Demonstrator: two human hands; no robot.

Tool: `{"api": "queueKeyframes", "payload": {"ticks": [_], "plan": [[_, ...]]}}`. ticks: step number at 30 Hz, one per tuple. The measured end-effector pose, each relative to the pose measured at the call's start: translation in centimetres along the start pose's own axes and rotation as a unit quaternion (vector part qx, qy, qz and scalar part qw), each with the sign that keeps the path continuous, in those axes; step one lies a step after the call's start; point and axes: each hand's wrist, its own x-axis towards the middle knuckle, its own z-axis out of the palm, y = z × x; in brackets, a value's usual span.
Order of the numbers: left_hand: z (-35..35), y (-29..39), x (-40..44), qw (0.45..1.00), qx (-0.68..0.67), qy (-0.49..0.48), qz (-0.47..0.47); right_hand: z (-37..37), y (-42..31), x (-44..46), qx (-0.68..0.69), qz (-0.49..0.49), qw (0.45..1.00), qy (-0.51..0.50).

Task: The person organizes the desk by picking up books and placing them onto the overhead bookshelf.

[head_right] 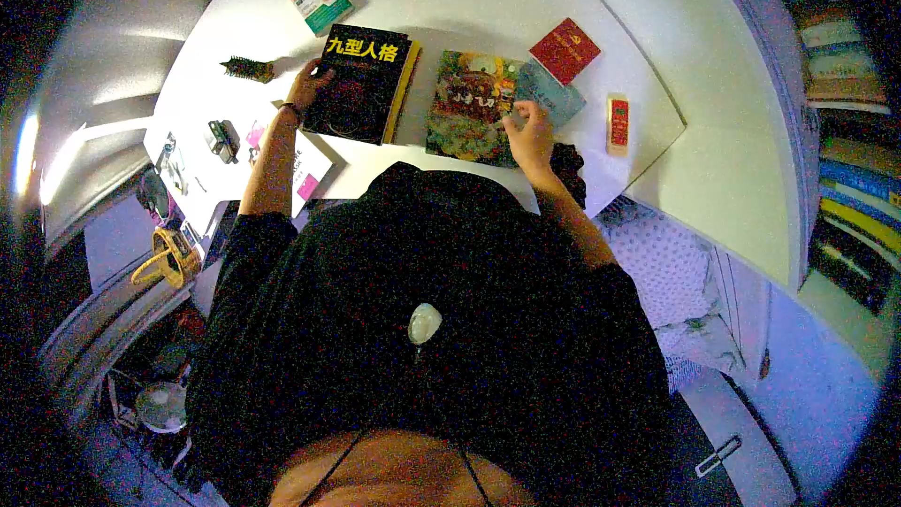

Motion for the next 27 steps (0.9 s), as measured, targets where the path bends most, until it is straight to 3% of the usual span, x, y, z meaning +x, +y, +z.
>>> {"api": "queueKeyframes", "payload": {"ticks": [2,3,4,5,6,7,9,11,13,15,16,17,18,19,21,24,27], "plan": [[-0.5,-3.6,2.9,0.957,0.244,0.117,0.106,0.3,-0.5,0.2,0.029,-0.021,0.999,-0.007],[-0.3,-3.3,2.8,0.957,0.245,0.115,0.107,0.5,-0.9,0.3,0.059,-0.043,0.997,-0.013],[0.0,-3.3,2.4,0.920,0.331,0.164,0.128,0.9,-1.3,0.6,0.059,-0.041,0.997,-0.013],[0.5,-3.4,1.8,0.873,0.414,0.210,0.149,1.6,-1.9,0.9,0.145,-0.011,0.984,-0.102],[1.0,-1.2,0.0,0.922,0.337,0.168,0.088,2.3,-2.5,1.3,0.229,0.020,0.954,-0.190],[0.6,-1.5,0.2,0.922,0.340,0.165,0.088,2.9,-3.3,1.6,0.290,0.010,0.918,-0.271],[-0.5,-3.1,1.2,0.965,0.251,0.066,0.024,5.3,-4.7,2.1,0.344,-0.008,0.871,-0.352],[-0.7,-4.0,1.6,0.971,0.233,0.049,0.029,7.2,-5.6,2.7,0.231,-0.100,0.882,-0.398],[-0.5,-3.9,1.2,0.968,0.249,0.034,-0.013,8.1,-7.3,3.2,0.184,-0.100,0.878,-0.431],[-0.8,-5.3,1.8,0.975,0.218,0.034,-0.028,7.6,-9.6,3.0,0.337,0.043,0.789,-0.512],[-0.5,-5.2,1.4,0.984,0.171,0.022,-0.034,6.8,-10.9,2.6,0.418,0.083,0.741,-0.518],[-0.4,-5.0,1.1,0.992,0.123,0.012,-0.040,7.2,-11.1,2.7,0.418,0.081,0.740,-0.521],[-0.3,-6.0,1.8,0.981,0.186,0.048,-0.015,7.9,-11.0,2.6,0.427,0.096,0.731,-0.523],[-0.4,-6.4,2.4,0.970,0.240,0.027,0.004,8.5,-11.1,2.6,0.436,0.110,0.722,-0.525],[0.1,-8.4,3.2,0.967,0.244,0.071,0.012,9.3,-11.0,2.8,0.445,0.128,0.722,-0.514],[2.8,-2.8,-2.1,0.922,0.349,0.154,0.064,9.3,-11.0,3.0,0.453,0.183,0.722,-0.490],[5.6,-0.5,-4.9,0.916,0.344,0.173,0.109,8.8,-10.7,2.4,0.455,0.227,0.729,-0.459]]}}
